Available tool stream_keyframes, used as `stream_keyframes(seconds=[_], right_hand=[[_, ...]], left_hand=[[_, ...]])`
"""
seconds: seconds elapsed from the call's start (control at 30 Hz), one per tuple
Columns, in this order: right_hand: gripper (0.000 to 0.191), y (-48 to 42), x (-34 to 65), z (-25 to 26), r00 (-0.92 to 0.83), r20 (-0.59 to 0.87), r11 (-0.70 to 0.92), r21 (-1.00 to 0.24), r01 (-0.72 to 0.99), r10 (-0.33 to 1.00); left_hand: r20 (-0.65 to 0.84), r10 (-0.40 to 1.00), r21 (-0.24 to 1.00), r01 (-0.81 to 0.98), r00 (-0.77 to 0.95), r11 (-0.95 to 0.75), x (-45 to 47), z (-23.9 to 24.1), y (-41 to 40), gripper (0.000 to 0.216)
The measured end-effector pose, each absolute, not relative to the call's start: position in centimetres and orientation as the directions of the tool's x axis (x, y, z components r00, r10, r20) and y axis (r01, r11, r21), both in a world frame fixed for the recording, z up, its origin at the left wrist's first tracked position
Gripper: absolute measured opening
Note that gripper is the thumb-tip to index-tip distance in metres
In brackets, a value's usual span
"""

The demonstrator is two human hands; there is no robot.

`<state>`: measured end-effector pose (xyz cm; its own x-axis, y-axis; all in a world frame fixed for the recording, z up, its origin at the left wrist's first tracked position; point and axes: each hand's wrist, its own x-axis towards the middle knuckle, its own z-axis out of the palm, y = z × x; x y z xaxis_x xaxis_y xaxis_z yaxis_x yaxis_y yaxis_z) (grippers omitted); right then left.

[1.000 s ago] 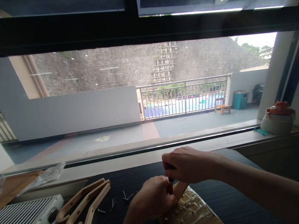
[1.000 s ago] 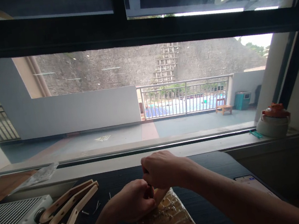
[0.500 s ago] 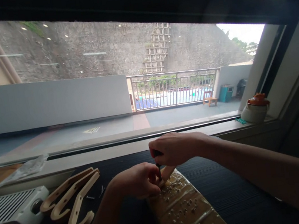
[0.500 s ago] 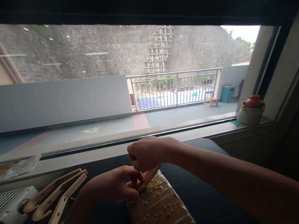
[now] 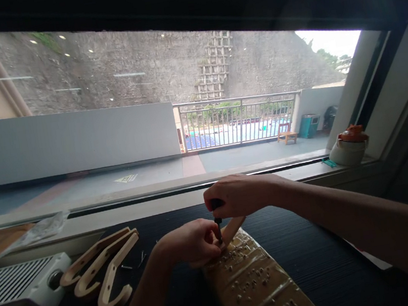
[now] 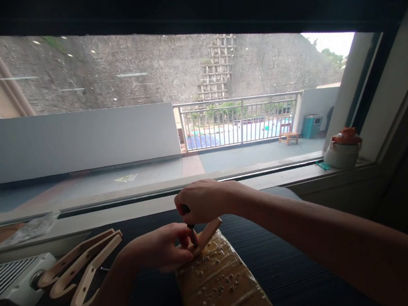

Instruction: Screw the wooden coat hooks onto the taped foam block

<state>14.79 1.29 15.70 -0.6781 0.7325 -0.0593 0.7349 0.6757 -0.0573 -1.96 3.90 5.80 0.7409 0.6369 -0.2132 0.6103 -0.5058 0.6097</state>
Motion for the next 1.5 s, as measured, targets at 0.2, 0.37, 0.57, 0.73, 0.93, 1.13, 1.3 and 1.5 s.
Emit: stream_keyframes(seconds=[0.2,0.37,0.57,0.73,0.93,1.13,1.3,1.5], right_hand=[[0.024,1.4,15.1,15.2,-0.675,-0.062,0.671,-0.077,0.737,0.735],[0.026,1.4,15.5,15.3,-0.634,-0.082,0.632,-0.055,0.773,0.769],[0.024,1.1,15.1,16.1,-0.676,-0.1,0.674,-0.053,0.736,0.73],[0.023,1.2,14.8,15.1,-0.688,-0.02,0.687,-0.016,0.726,0.726],[0.027,1.2,14.6,14.7,-0.634,-0.008,0.634,0.012,0.773,0.773],[0.025,1.1,14.6,15.8,-0.67,-0.054,0.672,0.025,0.74,0.74],[0.023,1.1,14.7,15.5,-0.692,-0.065,0.694,0.01,0.72,0.719],[0.025,1.0,14.5,15.0,-0.68,-0.028,0.68,0.028,0.733,0.733]], left_hand=[[-0.204,0.644,0.605,0.612,0.737,-0.508,-2.0,5.3,4.0,0.023],[-0.199,0.634,0.605,0.603,0.747,-0.52,-1.8,5.7,3.8,0.022],[-0.188,0.661,0.595,0.62,0.727,-0.512,-1.8,5.7,3.6,0.02],[-0.181,0.68,0.602,0.627,0.711,-0.495,-1.9,5.5,3.4,0.021],[-0.161,0.663,0.619,0.598,0.731,-0.509,-1.8,5.6,3.4,0.026],[-0.179,0.642,0.613,0.595,0.745,-0.52,-2.0,5.3,3.9,0.024],[-0.176,0.653,0.608,0.603,0.737,-0.517,-2.1,5.0,4.0,0.023],[-0.173,0.661,0.603,0.609,0.73,-0.515,-2.1,4.8,4.0,0.024]])
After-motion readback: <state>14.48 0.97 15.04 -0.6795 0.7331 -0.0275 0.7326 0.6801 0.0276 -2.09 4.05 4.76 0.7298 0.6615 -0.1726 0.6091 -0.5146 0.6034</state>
